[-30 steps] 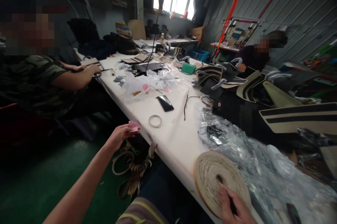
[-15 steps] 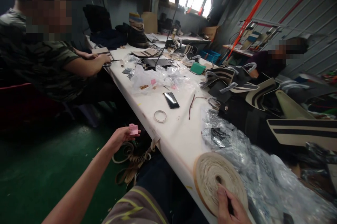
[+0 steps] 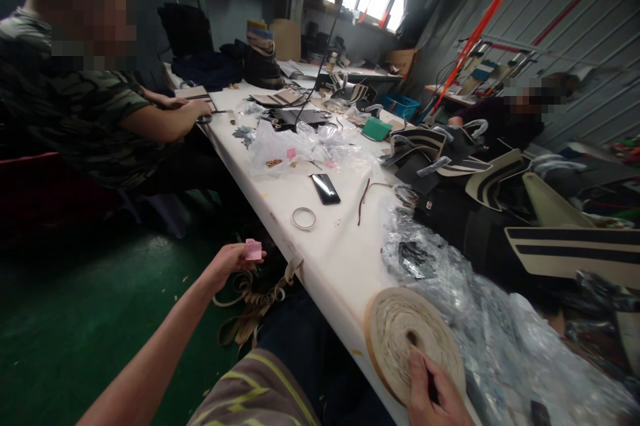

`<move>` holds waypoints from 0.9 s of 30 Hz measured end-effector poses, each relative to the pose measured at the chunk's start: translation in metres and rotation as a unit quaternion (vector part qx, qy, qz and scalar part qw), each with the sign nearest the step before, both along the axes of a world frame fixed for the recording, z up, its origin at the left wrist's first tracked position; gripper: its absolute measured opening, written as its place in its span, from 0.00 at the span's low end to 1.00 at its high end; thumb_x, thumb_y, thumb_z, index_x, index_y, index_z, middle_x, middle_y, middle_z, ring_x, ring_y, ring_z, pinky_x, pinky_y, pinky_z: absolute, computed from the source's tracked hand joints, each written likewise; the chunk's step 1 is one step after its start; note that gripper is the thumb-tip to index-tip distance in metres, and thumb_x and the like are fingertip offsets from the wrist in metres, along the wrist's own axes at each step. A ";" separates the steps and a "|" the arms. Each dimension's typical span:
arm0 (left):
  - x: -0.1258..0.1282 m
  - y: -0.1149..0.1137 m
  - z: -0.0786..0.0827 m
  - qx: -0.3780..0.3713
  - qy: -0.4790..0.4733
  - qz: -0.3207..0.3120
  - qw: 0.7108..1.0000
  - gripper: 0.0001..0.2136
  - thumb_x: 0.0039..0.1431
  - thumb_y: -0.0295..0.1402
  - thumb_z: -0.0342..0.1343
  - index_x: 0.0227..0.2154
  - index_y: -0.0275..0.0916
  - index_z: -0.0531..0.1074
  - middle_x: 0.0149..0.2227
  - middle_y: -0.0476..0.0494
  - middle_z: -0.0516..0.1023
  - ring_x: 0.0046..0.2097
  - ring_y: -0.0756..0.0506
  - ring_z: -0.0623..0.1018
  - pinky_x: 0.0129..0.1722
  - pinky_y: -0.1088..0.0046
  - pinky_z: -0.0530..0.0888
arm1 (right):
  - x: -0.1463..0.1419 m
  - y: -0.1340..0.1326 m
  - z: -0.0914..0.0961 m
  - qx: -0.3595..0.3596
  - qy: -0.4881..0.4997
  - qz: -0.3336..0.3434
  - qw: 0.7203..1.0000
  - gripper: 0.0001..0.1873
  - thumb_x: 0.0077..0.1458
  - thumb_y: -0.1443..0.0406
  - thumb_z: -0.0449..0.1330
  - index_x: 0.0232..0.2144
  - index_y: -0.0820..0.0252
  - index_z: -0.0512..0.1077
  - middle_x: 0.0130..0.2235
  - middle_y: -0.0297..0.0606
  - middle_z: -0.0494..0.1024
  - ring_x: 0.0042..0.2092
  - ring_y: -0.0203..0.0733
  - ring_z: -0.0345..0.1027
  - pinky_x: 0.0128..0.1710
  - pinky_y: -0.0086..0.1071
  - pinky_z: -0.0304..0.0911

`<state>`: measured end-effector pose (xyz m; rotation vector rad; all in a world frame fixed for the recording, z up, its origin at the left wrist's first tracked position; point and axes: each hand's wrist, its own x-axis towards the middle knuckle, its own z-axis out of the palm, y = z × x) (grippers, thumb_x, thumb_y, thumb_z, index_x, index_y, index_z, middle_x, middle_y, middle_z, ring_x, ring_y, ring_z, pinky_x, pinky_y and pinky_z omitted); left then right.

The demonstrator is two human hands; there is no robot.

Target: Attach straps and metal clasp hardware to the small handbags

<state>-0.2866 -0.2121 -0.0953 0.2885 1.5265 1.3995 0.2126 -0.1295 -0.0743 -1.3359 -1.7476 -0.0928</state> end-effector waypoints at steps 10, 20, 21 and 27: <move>0.001 -0.001 0.007 -0.003 0.035 -0.008 0.999 0.25 0.49 0.41 0.71 0.47 0.31 0.85 0.49 0.27 0.90 0.52 0.29 0.88 0.43 0.62 0.84 | 0.001 -0.002 0.003 -0.031 0.008 -0.002 0.999 0.30 0.71 0.40 0.64 0.39 0.59 0.89 0.39 0.45 0.91 0.35 0.49 0.85 0.37 0.35 0.73; 0.002 -0.001 0.007 -0.001 0.027 -0.016 0.999 0.28 0.49 0.48 0.72 0.48 0.30 0.86 0.50 0.26 0.89 0.53 0.28 0.88 0.46 0.61 0.84 | -0.001 -0.002 0.006 -0.017 0.003 0.008 1.000 0.27 0.72 0.44 0.65 0.39 0.60 0.89 0.39 0.45 0.90 0.35 0.48 0.85 0.38 0.34 0.74; 0.001 -0.002 0.005 0.000 0.029 -0.018 0.999 0.28 0.49 0.48 0.72 0.48 0.30 0.86 0.50 0.26 0.89 0.53 0.28 0.88 0.46 0.61 0.84 | -0.001 -0.001 0.006 -0.021 0.001 0.006 1.000 0.27 0.72 0.43 0.64 0.39 0.60 0.89 0.39 0.45 0.91 0.35 0.48 0.85 0.38 0.34 0.73; -0.004 0.002 -0.010 -0.058 0.105 -0.050 0.992 0.31 0.54 0.51 0.64 0.53 0.30 0.83 0.51 0.26 0.89 0.55 0.28 0.88 0.50 0.59 0.85 | 0.003 -0.002 0.004 -0.026 -0.003 0.013 1.000 0.28 0.72 0.43 0.64 0.40 0.60 0.89 0.40 0.46 0.91 0.36 0.49 0.85 0.39 0.34 0.74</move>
